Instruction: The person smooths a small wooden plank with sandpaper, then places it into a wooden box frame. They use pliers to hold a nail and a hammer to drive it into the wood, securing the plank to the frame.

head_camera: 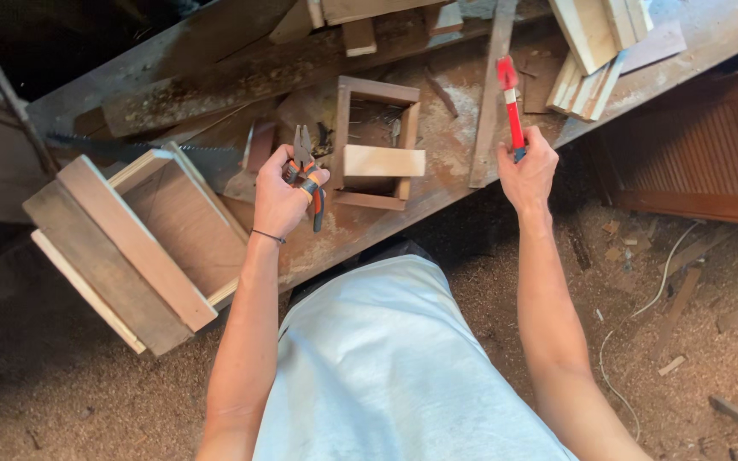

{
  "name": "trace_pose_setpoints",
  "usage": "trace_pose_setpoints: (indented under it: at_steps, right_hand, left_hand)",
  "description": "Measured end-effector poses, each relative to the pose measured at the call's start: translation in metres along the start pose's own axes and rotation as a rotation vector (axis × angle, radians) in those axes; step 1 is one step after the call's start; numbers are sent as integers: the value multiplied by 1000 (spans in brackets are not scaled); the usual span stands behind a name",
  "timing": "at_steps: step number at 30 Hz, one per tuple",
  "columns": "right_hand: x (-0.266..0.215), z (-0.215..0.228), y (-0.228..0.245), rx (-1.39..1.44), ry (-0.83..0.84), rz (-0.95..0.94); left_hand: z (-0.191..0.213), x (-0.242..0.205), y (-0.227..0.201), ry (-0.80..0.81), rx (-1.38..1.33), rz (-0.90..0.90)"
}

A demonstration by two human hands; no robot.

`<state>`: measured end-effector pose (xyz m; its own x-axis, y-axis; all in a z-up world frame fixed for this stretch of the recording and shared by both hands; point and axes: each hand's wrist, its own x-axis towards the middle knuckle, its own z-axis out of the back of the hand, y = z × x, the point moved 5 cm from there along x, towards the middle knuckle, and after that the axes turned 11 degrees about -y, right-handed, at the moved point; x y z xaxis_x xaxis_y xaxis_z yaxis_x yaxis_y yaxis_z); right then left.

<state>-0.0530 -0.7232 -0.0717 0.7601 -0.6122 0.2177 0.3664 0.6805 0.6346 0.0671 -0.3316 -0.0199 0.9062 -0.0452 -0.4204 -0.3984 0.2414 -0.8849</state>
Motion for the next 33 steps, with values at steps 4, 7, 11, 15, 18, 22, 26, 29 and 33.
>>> trace_pose_setpoints:
  at_steps: [4,7,11,15,18,22,26,29,33]
  right_hand:
    - [15,-2,-46,-68,-60,10]
    - [24,-11,-74,-84,-56,-111]
    - [29,-16,-89,-74,-85,-127]
    - [32,-22,-92,-104,-54,-205]
    - [35,-26,-91,-82,-22,-269]
    - [34,-31,-93,-78,-2,-302]
    - [36,-37,-94,-61,-18,-275]
    - [37,-37,-94,-36,-54,-221]
    - [34,-39,-90,4,-77,-170]
  left_hand:
    - [-47,9,-12,59,35,-31]
    - [-96,20,-20,143,50,-136]
    - [-168,37,-24,218,226,-283]
    - [-246,55,-22,278,314,-336]
    - [-291,67,-10,314,385,-254]
    - [-324,79,6,272,438,-300]
    - [-339,90,22,257,492,-278]
    - [-343,95,30,269,426,-226]
    - [-332,104,35,222,407,-117]
